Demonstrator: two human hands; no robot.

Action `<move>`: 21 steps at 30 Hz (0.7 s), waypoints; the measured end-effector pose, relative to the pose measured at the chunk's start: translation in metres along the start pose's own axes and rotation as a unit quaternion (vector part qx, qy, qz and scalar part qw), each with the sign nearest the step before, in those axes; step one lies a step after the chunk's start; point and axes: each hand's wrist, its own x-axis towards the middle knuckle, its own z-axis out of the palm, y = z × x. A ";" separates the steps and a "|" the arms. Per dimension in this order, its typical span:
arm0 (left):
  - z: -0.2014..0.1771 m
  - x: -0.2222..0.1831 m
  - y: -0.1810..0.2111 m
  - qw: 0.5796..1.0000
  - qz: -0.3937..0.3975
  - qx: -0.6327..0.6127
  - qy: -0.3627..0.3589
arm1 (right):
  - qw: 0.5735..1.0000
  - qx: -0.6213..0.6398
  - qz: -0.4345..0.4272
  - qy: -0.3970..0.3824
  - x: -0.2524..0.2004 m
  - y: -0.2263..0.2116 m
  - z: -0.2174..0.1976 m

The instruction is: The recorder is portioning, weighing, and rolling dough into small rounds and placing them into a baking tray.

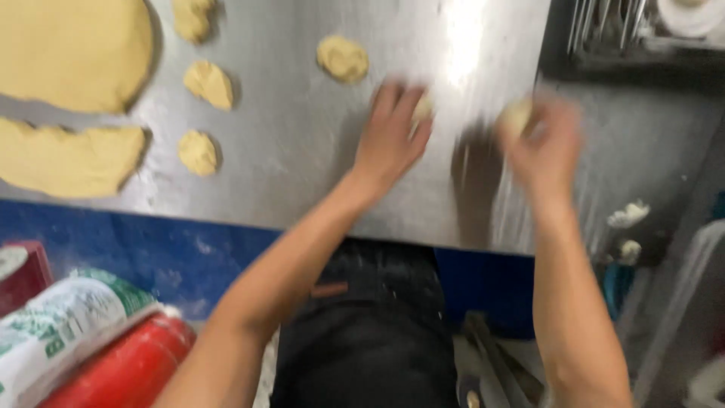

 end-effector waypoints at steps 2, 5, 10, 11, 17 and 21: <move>0.021 0.048 0.013 0.999 0.036 -0.020 0.023 | 0.989 0.113 0.034 0.085 0.050 -0.023 -0.023; 0.083 0.079 -0.036 0.987 0.002 0.142 -0.070 | 0.991 0.079 0.049 0.095 0.092 0.003 -0.001; 0.002 0.045 -0.029 0.981 0.008 0.177 0.075 | 0.997 -0.055 -0.020 0.056 0.104 -0.017 0.043; -0.013 0.022 -0.035 0.971 -0.026 0.204 0.120 | 0.994 -0.068 0.004 0.086 0.096 -0.030 0.045; -0.150 -0.082 -0.161 0.854 -0.234 0.401 0.235 | 0.990 0.036 -0.129 -0.033 0.128 -0.183 0.147; -0.176 -0.108 -0.181 0.911 -0.192 0.299 0.211 | 0.995 0.005 -0.096 -0.034 0.120 -0.189 0.187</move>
